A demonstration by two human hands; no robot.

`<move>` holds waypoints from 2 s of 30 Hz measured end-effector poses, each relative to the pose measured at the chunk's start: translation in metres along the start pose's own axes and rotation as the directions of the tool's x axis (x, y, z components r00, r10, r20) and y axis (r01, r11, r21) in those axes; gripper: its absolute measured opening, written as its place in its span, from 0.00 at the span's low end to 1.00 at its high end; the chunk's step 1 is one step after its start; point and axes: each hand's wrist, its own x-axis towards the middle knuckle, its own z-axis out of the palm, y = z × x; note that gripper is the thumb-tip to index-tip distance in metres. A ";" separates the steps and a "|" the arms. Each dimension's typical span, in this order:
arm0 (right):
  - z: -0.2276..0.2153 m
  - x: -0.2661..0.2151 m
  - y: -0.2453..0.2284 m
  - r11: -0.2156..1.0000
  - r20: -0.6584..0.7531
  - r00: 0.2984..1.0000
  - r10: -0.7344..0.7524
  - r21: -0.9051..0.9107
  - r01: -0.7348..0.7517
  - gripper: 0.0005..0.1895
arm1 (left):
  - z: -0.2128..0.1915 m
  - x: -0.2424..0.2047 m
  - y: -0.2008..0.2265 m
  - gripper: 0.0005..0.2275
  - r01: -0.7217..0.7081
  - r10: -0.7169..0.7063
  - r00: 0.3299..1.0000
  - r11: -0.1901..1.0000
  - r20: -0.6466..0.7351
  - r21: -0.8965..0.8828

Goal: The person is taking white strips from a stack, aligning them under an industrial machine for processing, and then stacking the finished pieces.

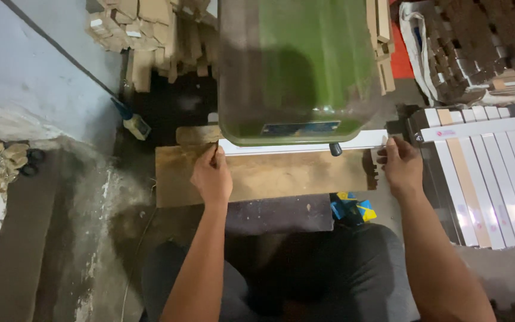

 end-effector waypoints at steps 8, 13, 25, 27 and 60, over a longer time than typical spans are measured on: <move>-0.011 -0.072 -0.126 0.959 0.160 0.946 -0.284 0.034 0.282 0.17 | 0.040 0.000 -0.043 0.12 -0.576 0.695 0.673 0.706 -0.251 0.411; 0.011 -0.069 -0.144 0.947 0.371 0.881 -0.292 -0.015 0.320 0.13 | 0.063 -0.007 -0.052 0.11 -0.654 0.761 0.627 0.630 -0.166 0.418; 0.083 0.023 -0.175 0.912 0.330 0.853 -0.405 0.218 0.349 0.08 | 0.055 -0.004 -0.059 0.15 -0.726 0.814 0.580 0.534 -0.031 0.434; 0.083 0.036 -0.196 0.886 0.271 0.877 -0.397 0.361 0.290 0.07 | 0.054 -0.005 -0.058 0.18 -0.708 0.804 0.594 0.528 -0.008 0.469; 0.008 -0.110 -0.167 0.603 -0.089 0.600 -0.795 -0.013 0.798 0.09 | 0.054 -0.013 -0.054 0.20 -0.774 0.887 0.461 0.392 0.020 0.497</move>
